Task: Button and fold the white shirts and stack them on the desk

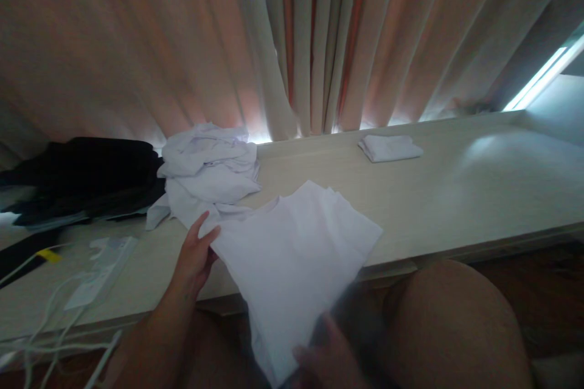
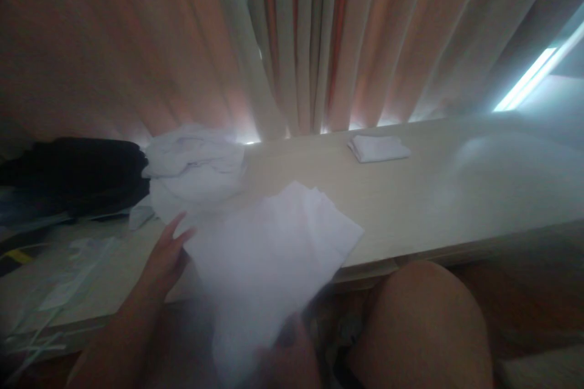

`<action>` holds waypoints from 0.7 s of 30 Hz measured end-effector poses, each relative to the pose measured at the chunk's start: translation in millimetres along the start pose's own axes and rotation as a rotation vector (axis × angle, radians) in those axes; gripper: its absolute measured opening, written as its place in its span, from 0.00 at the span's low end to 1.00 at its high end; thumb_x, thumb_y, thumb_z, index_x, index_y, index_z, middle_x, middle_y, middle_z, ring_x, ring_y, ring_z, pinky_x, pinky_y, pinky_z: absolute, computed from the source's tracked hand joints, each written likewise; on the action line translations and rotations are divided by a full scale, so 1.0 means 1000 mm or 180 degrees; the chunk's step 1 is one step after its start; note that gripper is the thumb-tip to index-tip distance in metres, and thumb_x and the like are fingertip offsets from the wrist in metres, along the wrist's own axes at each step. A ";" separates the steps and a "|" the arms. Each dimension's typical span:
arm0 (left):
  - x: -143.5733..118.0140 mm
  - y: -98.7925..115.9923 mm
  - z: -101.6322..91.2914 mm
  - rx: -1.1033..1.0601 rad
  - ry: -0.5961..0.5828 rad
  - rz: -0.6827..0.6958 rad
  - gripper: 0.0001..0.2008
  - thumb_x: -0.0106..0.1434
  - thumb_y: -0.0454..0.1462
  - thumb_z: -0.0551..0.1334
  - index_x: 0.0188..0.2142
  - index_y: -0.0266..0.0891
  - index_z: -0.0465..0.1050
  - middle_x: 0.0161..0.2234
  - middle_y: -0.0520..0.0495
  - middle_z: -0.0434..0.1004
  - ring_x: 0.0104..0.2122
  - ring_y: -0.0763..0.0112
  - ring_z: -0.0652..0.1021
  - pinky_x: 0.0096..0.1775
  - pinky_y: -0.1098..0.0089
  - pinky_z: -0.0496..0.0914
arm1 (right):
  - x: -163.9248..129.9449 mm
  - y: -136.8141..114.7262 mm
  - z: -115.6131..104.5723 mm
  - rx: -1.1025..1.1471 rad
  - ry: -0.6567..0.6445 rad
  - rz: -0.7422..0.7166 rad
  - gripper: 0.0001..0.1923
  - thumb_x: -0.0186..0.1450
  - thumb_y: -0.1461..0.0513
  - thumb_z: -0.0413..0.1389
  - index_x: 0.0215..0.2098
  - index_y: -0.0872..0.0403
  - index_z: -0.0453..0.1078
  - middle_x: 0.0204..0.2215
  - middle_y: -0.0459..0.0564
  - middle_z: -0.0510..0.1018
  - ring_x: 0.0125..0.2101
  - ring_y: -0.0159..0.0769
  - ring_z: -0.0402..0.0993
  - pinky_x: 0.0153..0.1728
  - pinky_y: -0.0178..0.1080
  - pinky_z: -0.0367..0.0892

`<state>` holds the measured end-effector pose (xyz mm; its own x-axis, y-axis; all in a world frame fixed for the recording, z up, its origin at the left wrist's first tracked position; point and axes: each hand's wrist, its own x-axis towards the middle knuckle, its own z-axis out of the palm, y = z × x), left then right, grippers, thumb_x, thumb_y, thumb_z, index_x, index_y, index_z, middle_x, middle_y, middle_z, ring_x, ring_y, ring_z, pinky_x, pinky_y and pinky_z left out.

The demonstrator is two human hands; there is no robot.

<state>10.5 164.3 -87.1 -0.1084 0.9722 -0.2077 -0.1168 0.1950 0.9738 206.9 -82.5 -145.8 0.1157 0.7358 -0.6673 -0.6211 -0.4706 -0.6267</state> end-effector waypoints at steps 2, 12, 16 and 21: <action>-0.004 0.007 0.010 -0.0114 -0.0028 0.0046 0.23 0.51 0.35 0.71 0.49 0.42 0.77 0.39 0.45 0.81 0.29 0.70 0.79 0.29 0.73 0.74 | -0.004 -0.006 -0.003 0.0116 0.0059 -0.0082 0.39 0.41 0.57 0.73 0.48 0.55 0.65 0.25 0.46 0.75 0.20 0.36 0.73 0.21 0.36 0.69; 0.004 0.051 0.086 0.0404 -0.0647 0.0373 0.15 0.48 0.41 0.72 0.34 0.36 0.82 0.31 0.44 0.80 0.27 0.69 0.77 0.27 0.72 0.71 | -0.035 -0.087 -0.012 0.0417 -0.0557 -0.0451 0.18 0.52 0.52 0.68 0.32 0.56 0.76 0.32 0.53 0.79 0.33 0.39 0.76 0.36 0.40 0.72; 0.024 0.065 0.140 0.0888 -0.0972 0.0732 0.12 0.49 0.43 0.71 0.30 0.37 0.80 0.26 0.43 0.79 0.27 0.65 0.78 0.31 0.65 0.75 | -0.029 -0.128 -0.028 0.0327 -0.0848 -0.0611 0.15 0.52 0.55 0.67 0.34 0.55 0.78 0.30 0.51 0.79 0.32 0.39 0.75 0.38 0.41 0.70; 0.051 0.060 0.212 0.1492 -0.1520 0.1207 0.12 0.51 0.44 0.71 0.27 0.37 0.78 0.26 0.42 0.78 0.31 0.59 0.80 0.36 0.61 0.75 | 0.011 -0.159 -0.071 -0.0942 -0.0356 -0.1115 0.18 0.51 0.55 0.68 0.36 0.57 0.77 0.31 0.52 0.81 0.30 0.38 0.76 0.33 0.38 0.68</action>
<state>207.3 252.8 -19.5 0.3930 0.9133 0.1071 0.2853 -0.2319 0.9300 361.6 -33.8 -82.2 0.1846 0.9153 -0.3580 -0.3102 -0.2914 -0.9049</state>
